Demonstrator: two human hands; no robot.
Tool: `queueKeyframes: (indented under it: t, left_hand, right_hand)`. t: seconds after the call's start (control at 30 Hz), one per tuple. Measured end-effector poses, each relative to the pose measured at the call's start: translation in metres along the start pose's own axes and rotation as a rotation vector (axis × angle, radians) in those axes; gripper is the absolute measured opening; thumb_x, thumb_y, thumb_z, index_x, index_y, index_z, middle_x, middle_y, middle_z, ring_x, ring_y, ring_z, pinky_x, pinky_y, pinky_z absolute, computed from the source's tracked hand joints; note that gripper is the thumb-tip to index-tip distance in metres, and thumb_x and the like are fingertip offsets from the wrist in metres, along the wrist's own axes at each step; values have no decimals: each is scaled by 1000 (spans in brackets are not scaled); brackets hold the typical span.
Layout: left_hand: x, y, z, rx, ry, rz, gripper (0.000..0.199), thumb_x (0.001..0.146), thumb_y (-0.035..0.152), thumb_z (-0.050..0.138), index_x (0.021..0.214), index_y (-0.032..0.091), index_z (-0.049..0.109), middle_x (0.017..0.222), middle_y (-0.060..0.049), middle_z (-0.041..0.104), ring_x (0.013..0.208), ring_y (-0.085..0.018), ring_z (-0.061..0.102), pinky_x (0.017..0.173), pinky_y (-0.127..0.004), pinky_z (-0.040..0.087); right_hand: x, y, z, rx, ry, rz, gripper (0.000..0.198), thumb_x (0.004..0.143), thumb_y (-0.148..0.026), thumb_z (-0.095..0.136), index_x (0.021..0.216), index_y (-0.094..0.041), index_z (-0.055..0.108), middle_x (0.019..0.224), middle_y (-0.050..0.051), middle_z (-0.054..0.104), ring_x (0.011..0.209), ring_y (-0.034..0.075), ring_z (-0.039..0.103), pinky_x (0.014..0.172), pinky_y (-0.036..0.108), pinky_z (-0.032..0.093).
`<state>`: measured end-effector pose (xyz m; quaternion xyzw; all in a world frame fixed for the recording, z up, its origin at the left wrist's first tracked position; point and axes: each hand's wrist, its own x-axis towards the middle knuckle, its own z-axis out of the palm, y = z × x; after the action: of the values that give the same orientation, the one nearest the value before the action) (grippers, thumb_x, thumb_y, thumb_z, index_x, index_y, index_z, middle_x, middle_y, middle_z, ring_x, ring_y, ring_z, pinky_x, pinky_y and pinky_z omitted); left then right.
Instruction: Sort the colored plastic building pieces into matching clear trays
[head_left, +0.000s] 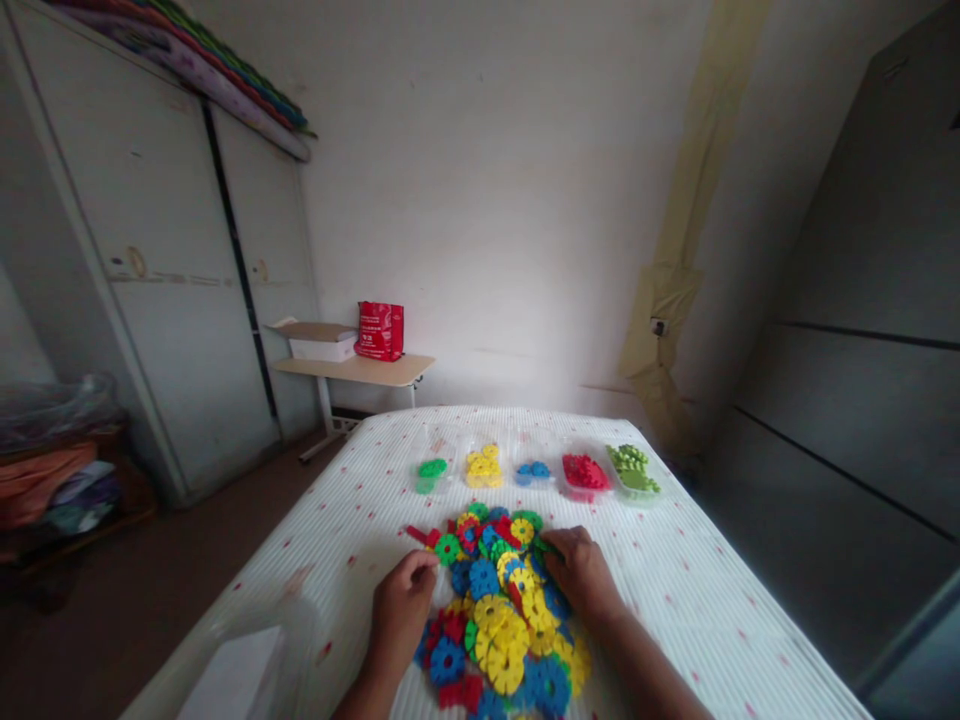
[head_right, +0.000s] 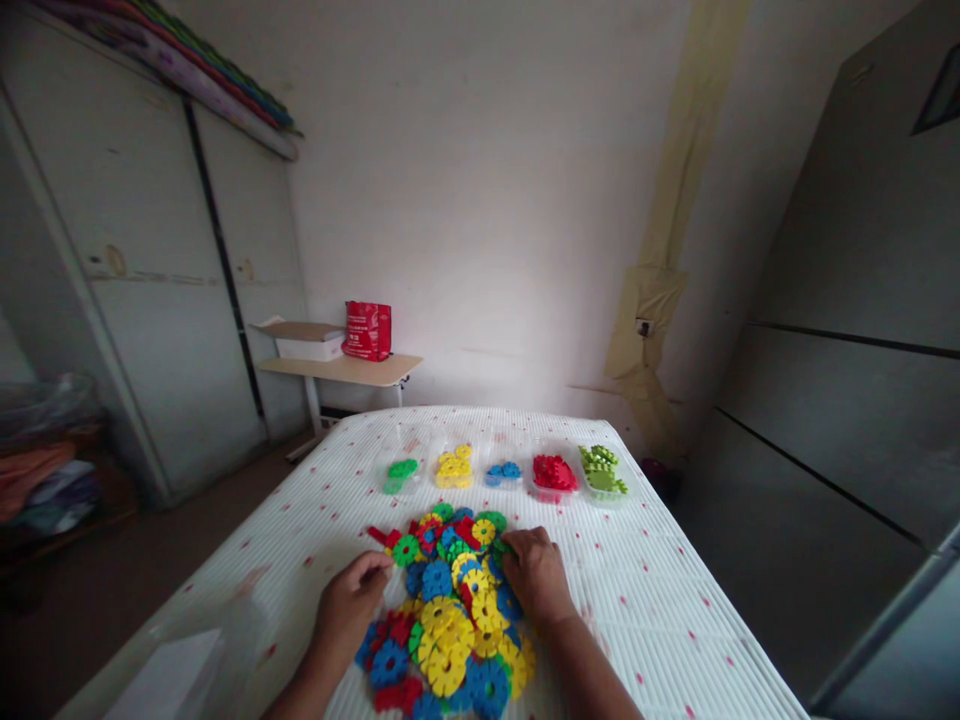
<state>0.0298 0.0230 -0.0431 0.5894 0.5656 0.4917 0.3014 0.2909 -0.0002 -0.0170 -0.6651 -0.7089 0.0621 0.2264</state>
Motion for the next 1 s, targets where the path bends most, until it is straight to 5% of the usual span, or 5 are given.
queueKeyframes:
  t: [0.2,0.5,0.8,1.0]
  left_hand:
    - [0,4,0,2,0,-26,21,66,34,52,71,18,65,55,1,62,55,-16,59,50,-22,45]
    - [0,1,0,10,-9,-27,22,66,34,51,72,18,65,54,1,62,54,-15,58,49,-22,43]
    - [0,-1,1,-1,-18,-24,23,66,35,51,72,19,65,54,1,62,53,-15,57,48,-22,43]
    - [0,-2,1,3,-16,-40,24,66,37,51,73,19,66,53,1,61,51,-15,57,47,-22,42]
  right_hand:
    - [4,-13,-12,-35,-31,92,34,81,-40,46,103,-22,66,96,6,67,94,20,57,78,26,39]
    - [26,-29,1,-116,-6,88,38,79,-33,49,114,-23,58,108,7,63,103,24,51,80,32,38]
    - [25,-26,12,41,98,75,29,71,-22,54,100,-18,60,97,7,63,92,19,55,77,25,37]
    - [17,-19,-6,282,32,28,9,73,-21,49,70,-17,57,60,-3,51,59,10,46,54,20,31]
